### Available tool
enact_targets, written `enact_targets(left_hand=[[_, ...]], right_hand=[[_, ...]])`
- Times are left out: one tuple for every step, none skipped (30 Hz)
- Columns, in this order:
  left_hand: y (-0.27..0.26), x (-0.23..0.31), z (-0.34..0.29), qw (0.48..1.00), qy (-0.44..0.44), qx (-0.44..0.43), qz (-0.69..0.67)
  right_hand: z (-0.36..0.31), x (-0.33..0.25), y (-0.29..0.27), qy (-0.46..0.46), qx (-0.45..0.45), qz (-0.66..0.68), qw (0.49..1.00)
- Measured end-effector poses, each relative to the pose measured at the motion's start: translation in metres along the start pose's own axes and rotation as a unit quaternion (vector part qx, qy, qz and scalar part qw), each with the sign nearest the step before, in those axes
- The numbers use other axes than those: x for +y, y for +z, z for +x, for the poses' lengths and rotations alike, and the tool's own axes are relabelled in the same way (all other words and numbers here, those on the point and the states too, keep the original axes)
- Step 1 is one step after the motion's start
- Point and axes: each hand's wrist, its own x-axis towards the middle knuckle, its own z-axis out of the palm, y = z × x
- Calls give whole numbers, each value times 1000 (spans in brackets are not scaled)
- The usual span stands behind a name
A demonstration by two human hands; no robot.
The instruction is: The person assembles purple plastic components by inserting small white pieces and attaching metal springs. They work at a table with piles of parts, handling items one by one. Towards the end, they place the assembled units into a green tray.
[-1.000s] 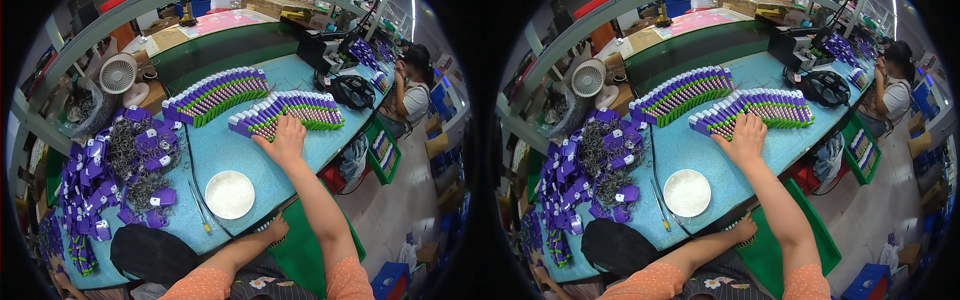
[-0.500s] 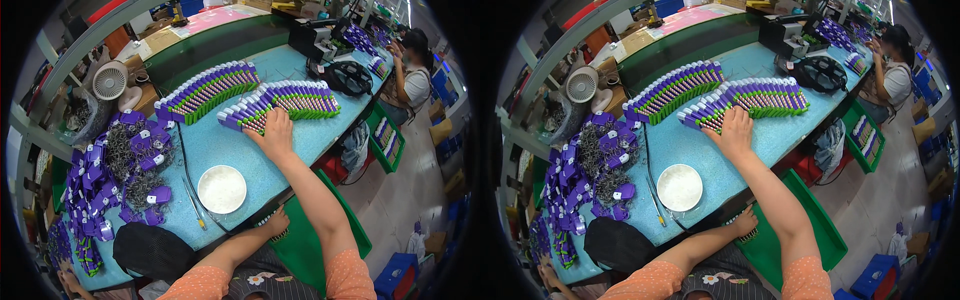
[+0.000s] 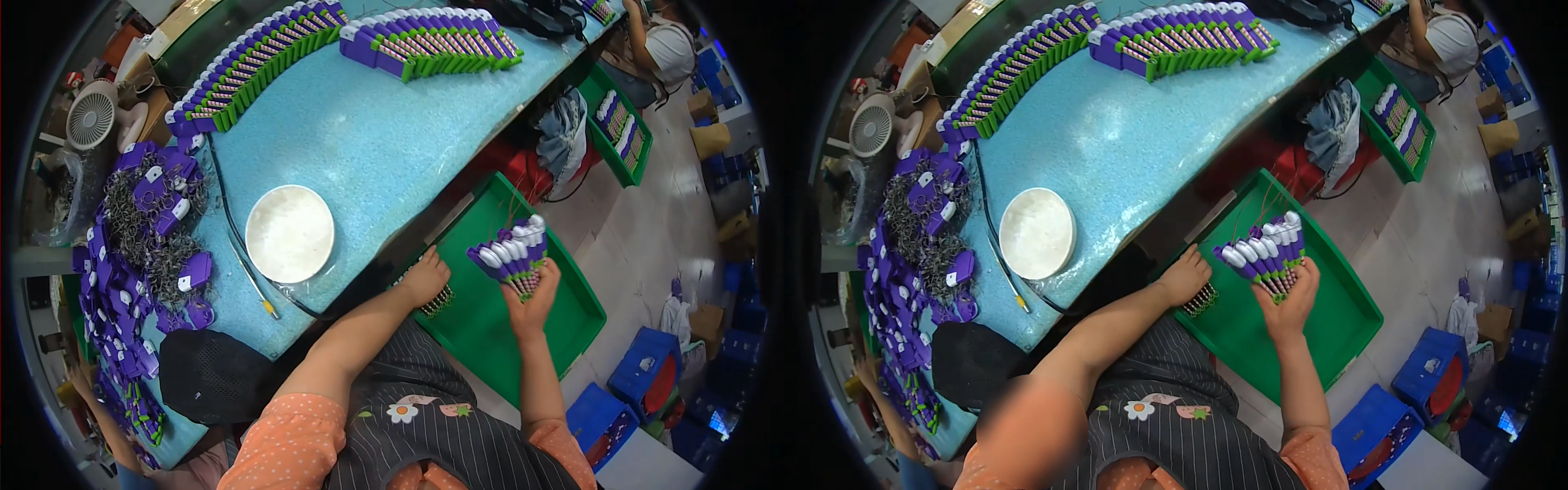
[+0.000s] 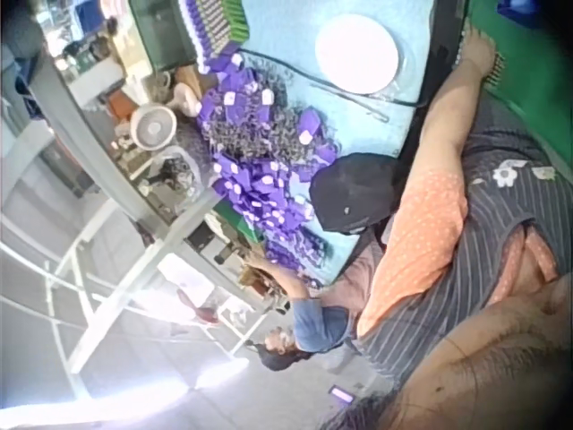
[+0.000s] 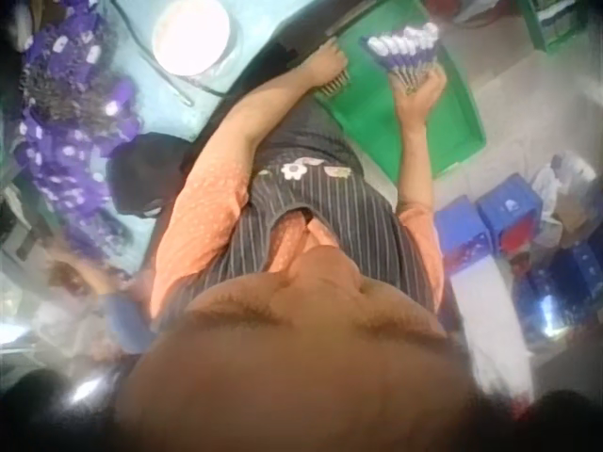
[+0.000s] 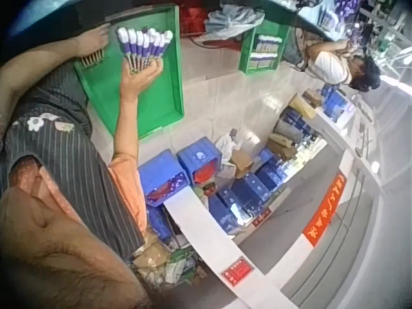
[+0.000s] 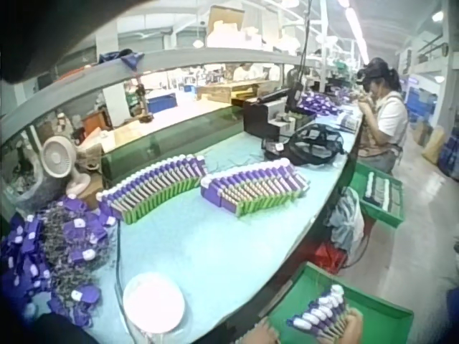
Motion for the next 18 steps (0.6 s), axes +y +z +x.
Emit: enact_targets(left_hand=[[-1,-2,-2,1000,3,12,-2],[-1,-4,-4,1000,5,24,-4],[-1,-4,-7,999,4,41,8],[-1,-4,-8,998,3,59,21],[-2,-5,-9,996,2,77,34],[-4,-5,-10,996,8,77,36],[-7,-6,-11,996,14,76,38],[-11,-6,-11,996,19,77,40],[-15,-6,-10,998,15,60,15],[-20,-5,-9,999,12,42,-9],[-24,-4,-8,999,8,26,-34],[-30,-2,-6,998,17,17,-51],[-35,-1,-3,997,28,7,-68],[-37,1,0,996,36,-2,-86],[-33,2,4,996,46,49,-57],[-26,4,10,993,55,99,-28],[-17,7,16,987,65,150,-3],[-13,9,25,994,42,96,-4]], right_hand=[[-14,20,16,22,-1,-36,999],[-27,41,34,24,0,-80,996],[-37,58,51,35,-11,-125,991],[-46,70,68,39,-17,-147,988],[-53,77,83,44,-23,-169,984],[-56,80,95,41,-30,-173,984],[-59,82,107,39,-37,-177,983],[-61,81,117,35,-45,-182,982],[-64,80,124,28,-45,-177,983],[-67,78,131,21,-45,-173,984],[-69,77,136,13,-45,-170,984],[-71,76,141,12,-39,-161,986],[-71,78,142,9,-45,-156,987],[-71,80,142,4,-52,-151,987],[-71,81,143,-1,-60,-146,988],[-70,85,146,-8,-62,-124,990],[-67,83,142,-13,-80,-95,992],[-60,76,133,-17,-95,-70,993]])
